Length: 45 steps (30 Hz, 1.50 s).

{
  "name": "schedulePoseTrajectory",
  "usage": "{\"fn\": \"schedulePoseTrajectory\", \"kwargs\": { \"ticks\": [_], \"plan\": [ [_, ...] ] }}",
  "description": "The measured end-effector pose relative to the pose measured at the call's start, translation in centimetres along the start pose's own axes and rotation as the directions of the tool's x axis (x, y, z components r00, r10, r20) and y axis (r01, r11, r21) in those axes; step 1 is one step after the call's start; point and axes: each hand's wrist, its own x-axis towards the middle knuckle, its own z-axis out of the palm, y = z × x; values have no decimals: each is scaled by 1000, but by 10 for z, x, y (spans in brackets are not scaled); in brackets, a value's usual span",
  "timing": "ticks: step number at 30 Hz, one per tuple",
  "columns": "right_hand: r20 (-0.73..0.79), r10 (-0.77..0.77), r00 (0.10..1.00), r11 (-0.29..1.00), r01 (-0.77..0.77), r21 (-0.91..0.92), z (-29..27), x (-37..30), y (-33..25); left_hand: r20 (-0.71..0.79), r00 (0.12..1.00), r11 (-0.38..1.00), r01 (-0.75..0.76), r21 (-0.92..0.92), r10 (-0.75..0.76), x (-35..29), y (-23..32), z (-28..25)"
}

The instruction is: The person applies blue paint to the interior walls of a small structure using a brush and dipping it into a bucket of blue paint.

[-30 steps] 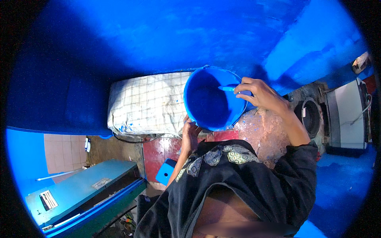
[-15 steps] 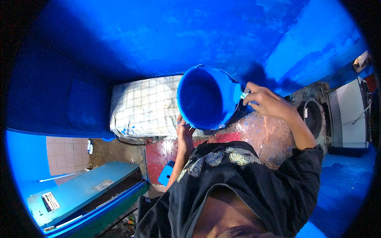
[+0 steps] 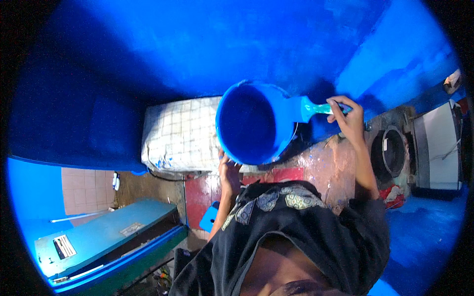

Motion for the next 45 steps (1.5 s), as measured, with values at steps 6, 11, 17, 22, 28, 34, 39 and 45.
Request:
{"fn": "schedulePoseTrajectory", "kwargs": {
  "ticks": [6, 11, 17, 22, 28, 34, 39, 45],
  "plan": [
    [-111, 411, 905, 597, -175, 783, -15, 7, 58, -82, 996, 999, 19, -29, -21, -8, 6, -14],
    [-18, 306, 952, 237, -58, 970, 23, 38, 106, -152, 988, 1000, 6, -25, -10, -25, 18, -34],
    [-176, 117, 977, 456, 105, 884, 125, 91, 79, -280, 959, 998, -43, -38, 31, -42, 28, -47],
    [-335, -325, 884, 695, 464, 550, 186, 130, 31, -332, 939, 989, -124, -78, 91, -52, 31, -59],
    [-359, -604, 711, 690, 693, 210, 202, 168, 10, -387, 920, 995, -84, -48, 59, -50, 31, -72],
    [-305, -615, 728, 705, 680, 202, 227, 179, -5, -353, 936, 999, -30, -42, 13, -33, 35, -72],
    [-353, -617, 704, 692, 698, 183, 243, 189, -8, -304, 951, 998, 35, -54, -50, -16, 42, -66],
    [-532, -555, 639, 745, 666, 23, 167, 175, 24, -219, 974, 995, 36, -92, -56, -17, 45, -52]
  ]
}}
